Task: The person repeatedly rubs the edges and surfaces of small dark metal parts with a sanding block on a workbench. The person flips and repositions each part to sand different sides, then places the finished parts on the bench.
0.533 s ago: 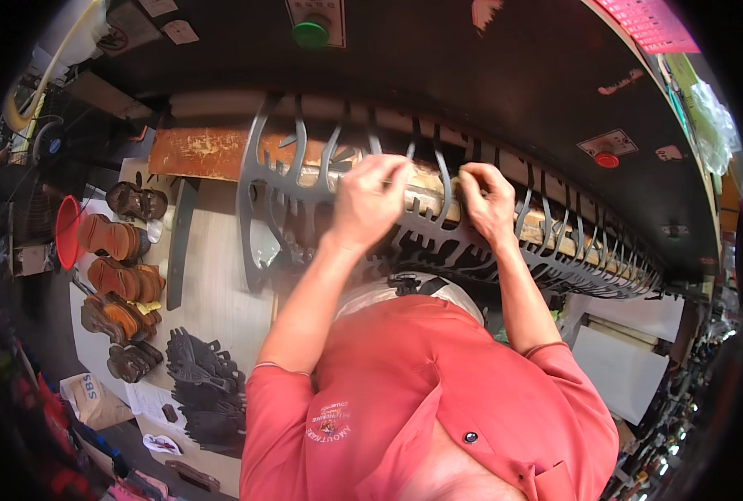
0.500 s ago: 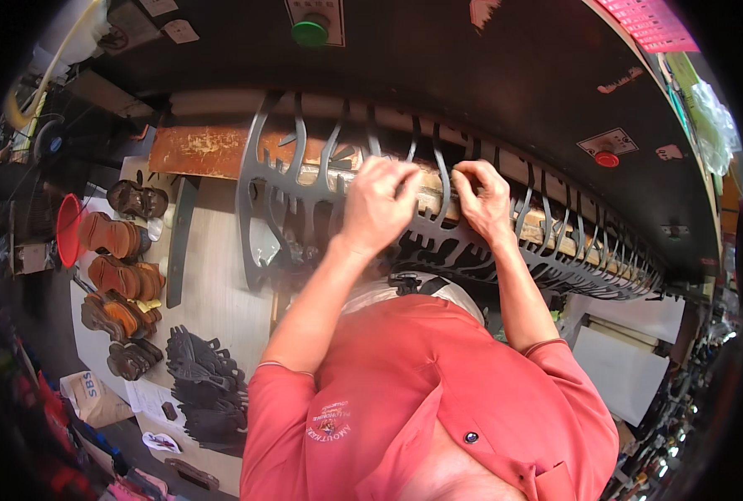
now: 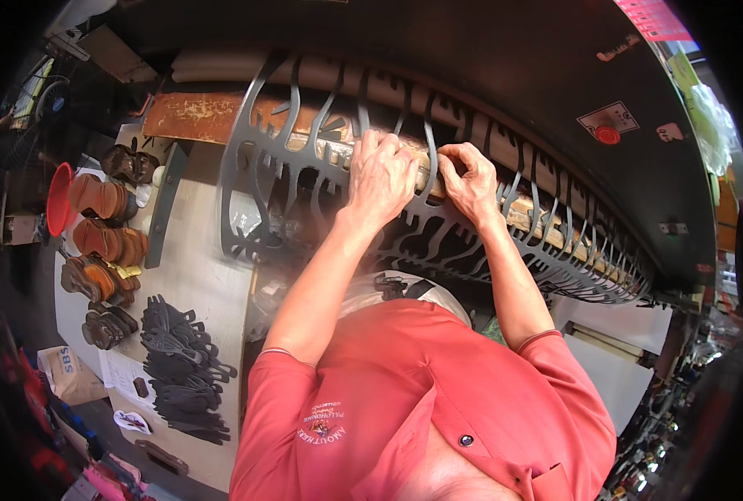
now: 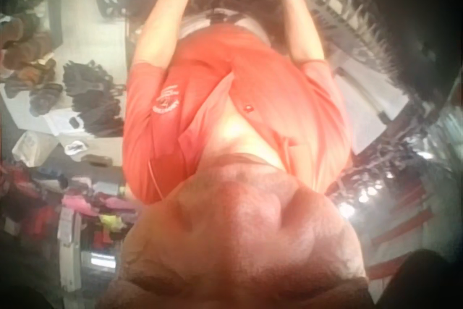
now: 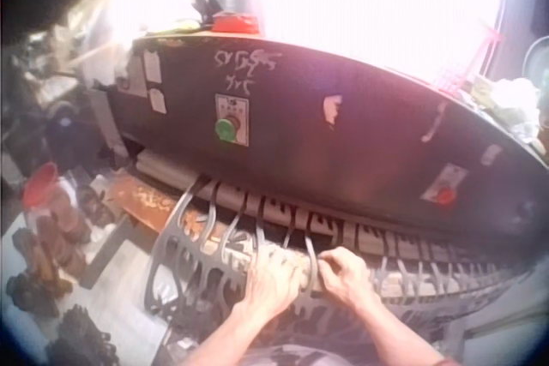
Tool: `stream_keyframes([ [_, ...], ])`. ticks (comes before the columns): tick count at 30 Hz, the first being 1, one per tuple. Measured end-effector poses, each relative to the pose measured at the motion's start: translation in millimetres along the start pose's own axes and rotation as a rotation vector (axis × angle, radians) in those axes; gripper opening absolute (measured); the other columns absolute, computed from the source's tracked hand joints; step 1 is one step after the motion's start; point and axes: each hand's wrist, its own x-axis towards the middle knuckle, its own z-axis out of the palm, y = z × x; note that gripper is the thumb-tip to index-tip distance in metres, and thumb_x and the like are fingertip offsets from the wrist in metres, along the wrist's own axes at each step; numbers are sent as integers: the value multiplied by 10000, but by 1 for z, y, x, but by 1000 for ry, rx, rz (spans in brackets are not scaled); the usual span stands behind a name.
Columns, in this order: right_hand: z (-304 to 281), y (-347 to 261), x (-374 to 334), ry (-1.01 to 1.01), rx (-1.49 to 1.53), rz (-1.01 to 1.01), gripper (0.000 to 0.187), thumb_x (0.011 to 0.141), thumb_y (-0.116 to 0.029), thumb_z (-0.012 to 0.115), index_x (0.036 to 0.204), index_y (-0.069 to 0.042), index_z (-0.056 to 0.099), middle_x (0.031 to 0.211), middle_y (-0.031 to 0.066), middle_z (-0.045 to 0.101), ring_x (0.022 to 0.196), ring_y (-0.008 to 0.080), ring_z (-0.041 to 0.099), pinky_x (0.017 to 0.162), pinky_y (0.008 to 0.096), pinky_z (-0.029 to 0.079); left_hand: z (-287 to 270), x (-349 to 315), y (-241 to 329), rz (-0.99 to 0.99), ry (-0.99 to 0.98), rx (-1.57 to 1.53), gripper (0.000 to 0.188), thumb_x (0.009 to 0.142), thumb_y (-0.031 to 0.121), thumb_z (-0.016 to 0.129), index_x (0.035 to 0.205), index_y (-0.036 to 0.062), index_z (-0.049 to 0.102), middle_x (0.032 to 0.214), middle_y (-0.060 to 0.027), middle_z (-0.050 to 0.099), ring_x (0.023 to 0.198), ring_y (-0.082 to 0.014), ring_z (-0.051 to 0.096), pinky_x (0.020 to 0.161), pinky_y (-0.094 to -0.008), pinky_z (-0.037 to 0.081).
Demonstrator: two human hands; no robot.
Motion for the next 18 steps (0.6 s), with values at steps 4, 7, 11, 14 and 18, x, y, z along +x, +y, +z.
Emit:
stream_keyframes([
  [4,-4,-10,-10,-23,-9,29,112,938,-67,766,1029,-4,753,895,99,724,770,182,696,731,300,553,-10,-10,7,8,-2,-26,163,915,147,699,862,2,750,977,-147,671,1022,-359,582,914,-488,475],
  [7,-14,-38,-25,-128,-124,75,143,939,-103,764,1046,-7,763,937,133,742,825,234,732,747,344,563,-25,-30,14,-20,-48,-55,150,911,142,711,876,3,753,983,-147,667,1031,-361,585,907,-488,483],
  [11,-34,-80,-30,-278,4,351,211,1000,-155,737,1108,19,788,879,100,787,764,117,699,713,295,576,-54,-66,25,-31,-131,-82,115,887,129,743,865,16,751,948,-130,656,1006,-347,592,866,-470,501],
  [14,-40,-92,-7,-143,0,253,233,1006,-175,746,1119,24,786,827,56,759,730,90,678,716,265,571,-83,-82,29,-31,-228,-167,133,887,142,746,837,19,742,888,-115,680,950,-328,618,841,-449,526],
  [18,-16,-88,50,-209,-167,256,523,943,-390,786,1270,15,732,963,143,757,859,217,723,807,342,581,-120,-73,20,-156,-459,-347,177,957,152,707,879,-3,743,814,-152,732,846,-344,703,789,-461,568],
])
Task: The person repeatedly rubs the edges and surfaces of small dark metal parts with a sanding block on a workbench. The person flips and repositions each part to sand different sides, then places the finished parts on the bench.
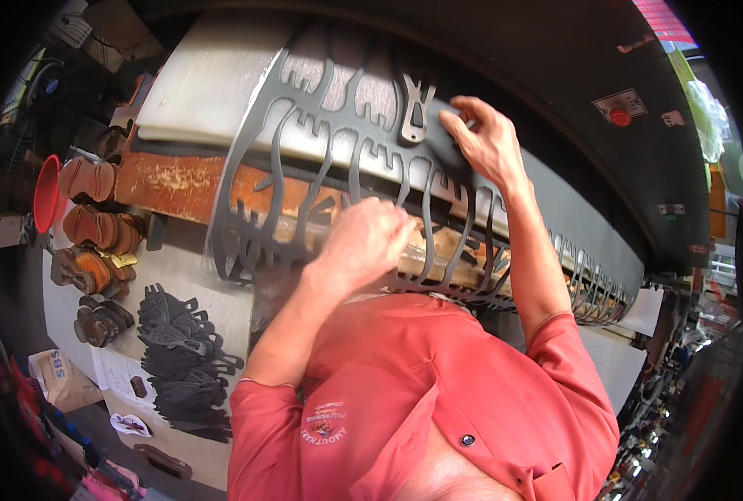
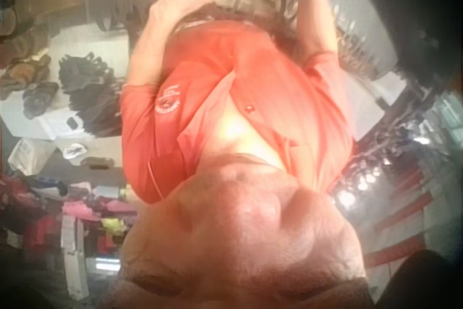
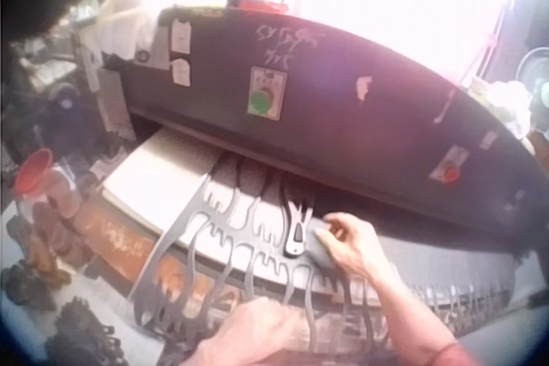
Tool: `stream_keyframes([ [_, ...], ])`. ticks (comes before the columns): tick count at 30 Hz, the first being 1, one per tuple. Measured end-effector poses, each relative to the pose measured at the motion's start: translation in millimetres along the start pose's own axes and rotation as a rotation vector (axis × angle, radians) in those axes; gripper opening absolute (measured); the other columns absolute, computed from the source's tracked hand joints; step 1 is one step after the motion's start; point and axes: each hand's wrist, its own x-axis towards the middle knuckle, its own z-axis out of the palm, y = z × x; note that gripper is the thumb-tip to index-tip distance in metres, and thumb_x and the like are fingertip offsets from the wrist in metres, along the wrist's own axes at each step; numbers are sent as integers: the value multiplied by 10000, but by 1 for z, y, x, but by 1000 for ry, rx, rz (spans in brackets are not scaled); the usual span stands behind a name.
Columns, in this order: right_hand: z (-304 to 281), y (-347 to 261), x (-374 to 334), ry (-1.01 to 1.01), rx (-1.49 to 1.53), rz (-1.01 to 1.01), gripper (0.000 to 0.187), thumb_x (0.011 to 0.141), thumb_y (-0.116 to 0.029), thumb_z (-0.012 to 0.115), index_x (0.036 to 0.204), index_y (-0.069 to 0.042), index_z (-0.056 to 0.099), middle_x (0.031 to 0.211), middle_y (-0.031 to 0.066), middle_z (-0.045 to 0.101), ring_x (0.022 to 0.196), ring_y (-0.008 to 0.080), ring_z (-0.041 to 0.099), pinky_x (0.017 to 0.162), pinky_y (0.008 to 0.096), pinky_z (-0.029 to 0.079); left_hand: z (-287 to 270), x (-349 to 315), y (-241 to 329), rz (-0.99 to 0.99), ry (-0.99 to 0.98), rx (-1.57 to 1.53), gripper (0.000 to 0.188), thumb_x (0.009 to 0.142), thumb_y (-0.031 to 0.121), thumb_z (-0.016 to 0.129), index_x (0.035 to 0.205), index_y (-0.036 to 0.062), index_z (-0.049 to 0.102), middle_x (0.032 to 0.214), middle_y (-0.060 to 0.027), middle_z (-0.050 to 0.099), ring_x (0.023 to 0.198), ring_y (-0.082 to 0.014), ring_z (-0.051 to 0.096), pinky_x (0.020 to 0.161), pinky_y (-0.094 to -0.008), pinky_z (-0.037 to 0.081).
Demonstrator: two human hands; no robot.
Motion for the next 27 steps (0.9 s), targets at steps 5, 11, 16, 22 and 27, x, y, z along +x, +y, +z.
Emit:
stream_keyframes([
  [5,37,-30,60,-113,-396,0,1028,805,-745,762,1417,64,597,1178,338,716,1188,427,700,1025,487,571,-28,51,-31,80,439,43,267,1020,47,607,1258,-15,710,1165,-252,740,1109,-392,717,971,-443,574],
  [11,45,-38,57,-160,-363,-11,925,823,-623,762,1394,88,604,1138,325,741,1079,410,747,971,455,590,-5,48,-54,107,382,393,288,997,95,660,1265,6,717,1344,-161,715,1379,-348,598,1218,-500,411],
  [16,17,-41,-1,187,86,-113,744,820,-376,837,1385,40,589,1102,207,753,947,282,759,852,375,620,-4,48,-60,130,409,356,279,987,94,680,1246,4,730,1325,-162,728,1359,-358,616,1215,-499,419],
  [22,2,-40,-81,382,247,-445,893,714,-121,942,1472,-27,480,1180,100,665,941,172,683,745,301,567,-23,56,-30,3,417,-104,387,1026,226,711,1335,-7,711,1367,-226,702,1354,-375,627,1183,-475,455],
  [27,5,-39,-103,433,168,-534,944,674,-102,961,1483,-73,475,1384,162,593,1110,244,650,777,321,543,-26,51,26,216,198,-893,451,1041,265,736,1383,-25,689,1414,-236,683,1372,-322,621,1152,-411,484],
])
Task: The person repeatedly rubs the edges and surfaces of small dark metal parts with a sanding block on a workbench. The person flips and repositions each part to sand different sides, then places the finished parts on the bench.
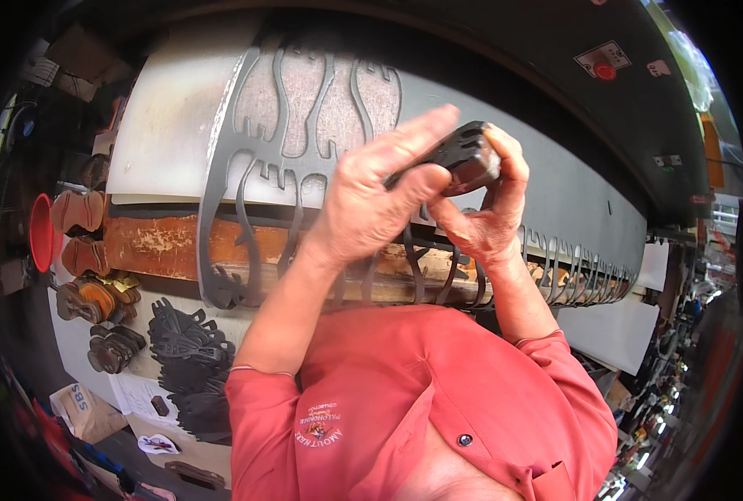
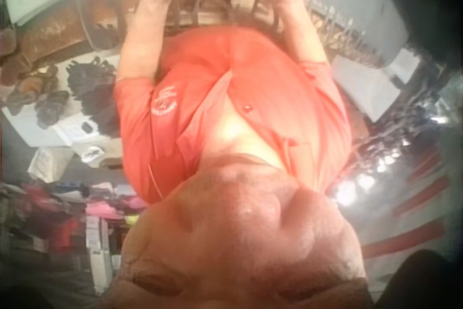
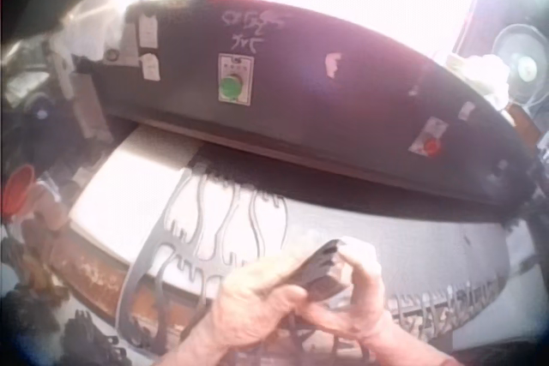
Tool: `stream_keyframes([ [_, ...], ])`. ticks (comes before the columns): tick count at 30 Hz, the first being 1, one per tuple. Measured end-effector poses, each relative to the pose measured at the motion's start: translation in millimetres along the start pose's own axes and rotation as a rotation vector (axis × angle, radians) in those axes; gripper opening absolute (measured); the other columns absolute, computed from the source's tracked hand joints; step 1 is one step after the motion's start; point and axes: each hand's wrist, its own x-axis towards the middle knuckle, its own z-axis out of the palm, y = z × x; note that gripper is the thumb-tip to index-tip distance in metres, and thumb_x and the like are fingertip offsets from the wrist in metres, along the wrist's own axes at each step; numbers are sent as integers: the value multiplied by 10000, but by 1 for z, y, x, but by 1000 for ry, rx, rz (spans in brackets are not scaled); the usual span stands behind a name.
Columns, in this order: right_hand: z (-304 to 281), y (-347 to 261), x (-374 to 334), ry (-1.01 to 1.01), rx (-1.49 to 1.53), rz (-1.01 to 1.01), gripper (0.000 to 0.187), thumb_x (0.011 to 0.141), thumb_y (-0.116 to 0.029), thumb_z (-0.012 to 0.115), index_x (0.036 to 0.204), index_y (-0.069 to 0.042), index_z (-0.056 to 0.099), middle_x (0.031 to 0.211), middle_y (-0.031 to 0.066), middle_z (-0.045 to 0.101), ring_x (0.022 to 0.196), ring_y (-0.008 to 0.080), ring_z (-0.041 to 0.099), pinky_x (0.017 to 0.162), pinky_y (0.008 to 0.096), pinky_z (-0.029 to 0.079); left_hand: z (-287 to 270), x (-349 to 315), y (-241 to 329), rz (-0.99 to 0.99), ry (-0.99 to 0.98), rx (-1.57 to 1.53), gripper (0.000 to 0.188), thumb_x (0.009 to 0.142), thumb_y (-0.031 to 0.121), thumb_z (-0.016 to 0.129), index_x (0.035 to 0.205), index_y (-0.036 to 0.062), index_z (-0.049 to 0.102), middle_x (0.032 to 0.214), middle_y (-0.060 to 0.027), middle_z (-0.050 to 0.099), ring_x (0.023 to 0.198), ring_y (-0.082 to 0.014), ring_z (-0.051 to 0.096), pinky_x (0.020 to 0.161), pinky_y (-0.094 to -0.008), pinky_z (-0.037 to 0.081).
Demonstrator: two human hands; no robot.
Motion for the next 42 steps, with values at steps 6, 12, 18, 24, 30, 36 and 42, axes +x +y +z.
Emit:
stream_keyframes([
  [6,6,-4,8,11,12,-48,922,672,-54,966,1462,-48,490,1363,191,601,1146,282,661,832,352,579,10,13,7,41,-14,-78,357,1060,186,705,1344,-30,713,1382,-215,708,1328,-262,651,1125,-362,502],
  [12,8,-8,13,-54,42,-61,949,677,-22,945,1483,-54,446,1420,175,548,1258,292,587,1016,404,514,14,10,9,-23,209,98,336,1127,247,592,1180,-38,761,1098,-122,800,962,-138,736,897,-278,592],
  [18,4,-9,3,-12,57,-158,914,611,-43,990,1396,-59,522,1309,243,627,1153,362,649,962,446,554,-38,41,-13,-145,799,-50,408,1162,293,496,994,-14,705,910,-106,772,802,-172,746,740,-338,642],
  [24,6,-2,-13,19,129,-108,994,628,-35,969,1447,-146,417,1379,240,546,1163,332,618,947,431,551,-121,14,0,-62,938,-189,353,1144,308,544,1085,-4,698,948,-86,756,813,-166,730,702,-326,624],
  [30,8,6,-22,54,355,229,1022,726,11,962,1530,-132,347,1433,204,549,1155,310,681,923,389,628,-200,-96,70,13,1216,141,268,1123,246,590,1096,-3,685,1016,-102,742,819,-180,725,693,-341,618],
  [36,3,31,-16,87,326,181,955,759,35,947,1511,-94,372,1373,227,640,1208,300,689,1037,458,614,-257,-284,106,-324,1699,696,342,1121,219,549,1237,-68,695,1078,-138,737,947,-202,709,843,-350,583],
  [42,4,33,-8,48,360,190,951,745,20,960,1501,-114,399,1396,235,638,1223,317,688,1065,465,598,-289,-443,88,-734,1820,1438,419,1081,274,569,1184,-98,733,1180,-234,747,1095,-332,702,1034,-438,519],
])
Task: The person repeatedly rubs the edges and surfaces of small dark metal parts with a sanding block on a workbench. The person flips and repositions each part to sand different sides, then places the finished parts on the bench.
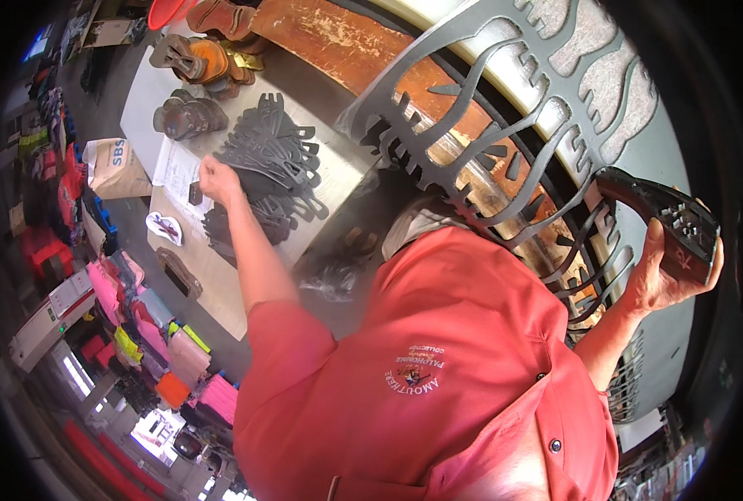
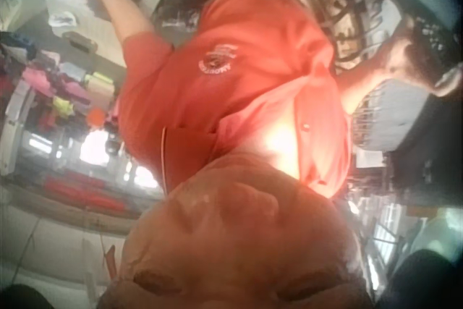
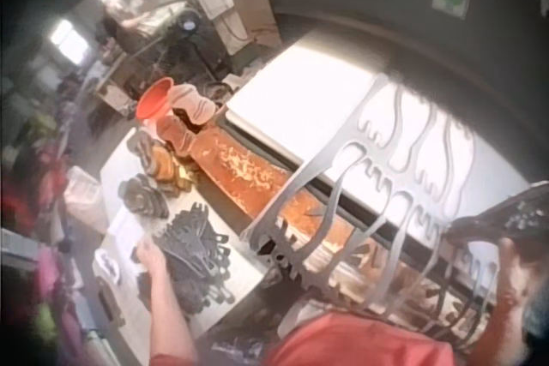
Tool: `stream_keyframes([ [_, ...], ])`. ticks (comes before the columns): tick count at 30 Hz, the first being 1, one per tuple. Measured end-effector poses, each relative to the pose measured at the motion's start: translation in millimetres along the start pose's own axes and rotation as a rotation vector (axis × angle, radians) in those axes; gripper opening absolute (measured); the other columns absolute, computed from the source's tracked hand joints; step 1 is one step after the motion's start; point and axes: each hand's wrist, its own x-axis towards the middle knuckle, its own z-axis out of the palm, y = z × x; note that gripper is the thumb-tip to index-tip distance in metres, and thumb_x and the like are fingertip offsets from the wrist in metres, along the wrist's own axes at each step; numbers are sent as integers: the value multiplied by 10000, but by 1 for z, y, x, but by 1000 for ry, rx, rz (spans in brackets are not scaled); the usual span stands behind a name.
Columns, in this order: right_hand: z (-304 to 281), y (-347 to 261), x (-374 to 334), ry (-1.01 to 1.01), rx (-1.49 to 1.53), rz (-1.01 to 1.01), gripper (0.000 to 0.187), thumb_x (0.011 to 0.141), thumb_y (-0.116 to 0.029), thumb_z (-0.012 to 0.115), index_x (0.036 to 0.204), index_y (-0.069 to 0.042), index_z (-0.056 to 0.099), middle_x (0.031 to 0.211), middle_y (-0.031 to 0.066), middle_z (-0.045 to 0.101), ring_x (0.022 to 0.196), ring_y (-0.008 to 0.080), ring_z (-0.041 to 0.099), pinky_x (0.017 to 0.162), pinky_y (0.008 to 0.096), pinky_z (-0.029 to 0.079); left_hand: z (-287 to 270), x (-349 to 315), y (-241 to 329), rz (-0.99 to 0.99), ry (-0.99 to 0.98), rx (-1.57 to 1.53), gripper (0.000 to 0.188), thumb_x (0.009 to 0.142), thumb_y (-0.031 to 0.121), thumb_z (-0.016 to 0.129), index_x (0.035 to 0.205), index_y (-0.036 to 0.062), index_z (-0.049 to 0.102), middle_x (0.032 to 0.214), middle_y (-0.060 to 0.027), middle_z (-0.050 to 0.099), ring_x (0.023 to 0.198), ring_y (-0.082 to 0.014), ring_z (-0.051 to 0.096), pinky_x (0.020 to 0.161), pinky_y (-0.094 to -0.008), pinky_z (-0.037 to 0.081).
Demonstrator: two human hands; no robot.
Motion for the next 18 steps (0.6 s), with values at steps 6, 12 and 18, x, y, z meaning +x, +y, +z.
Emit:
stream_keyframes([
  [6,-7,-24,30,-186,89,91,1141,728,-45,991,1636,-68,300,1421,258,623,1268,378,670,1075,475,573,31,3,50,238,-132,-55,473,1110,306,554,1335,-94,667,1275,-234,738,1245,-299,678,1110,-395,493],
  [12,-34,-12,95,-743,-450,-370,752,633,61,826,1349,-103,665,1328,146,671,1242,367,646,1051,450,544,31,-149,273,570,-501,-806,303,1117,133,566,1327,-41,697,1302,-124,754,1186,-201,700,1043,-339,548],
  [18,-37,52,104,-1084,-648,-553,712,764,2,731,1426,-227,602,1486,63,579,1435,338,503,1193,501,432,8,-332,382,1040,-1206,-791,431,989,117,746,1408,37,687,1423,-181,685,1369,-296,623,1154,-409,482],
])
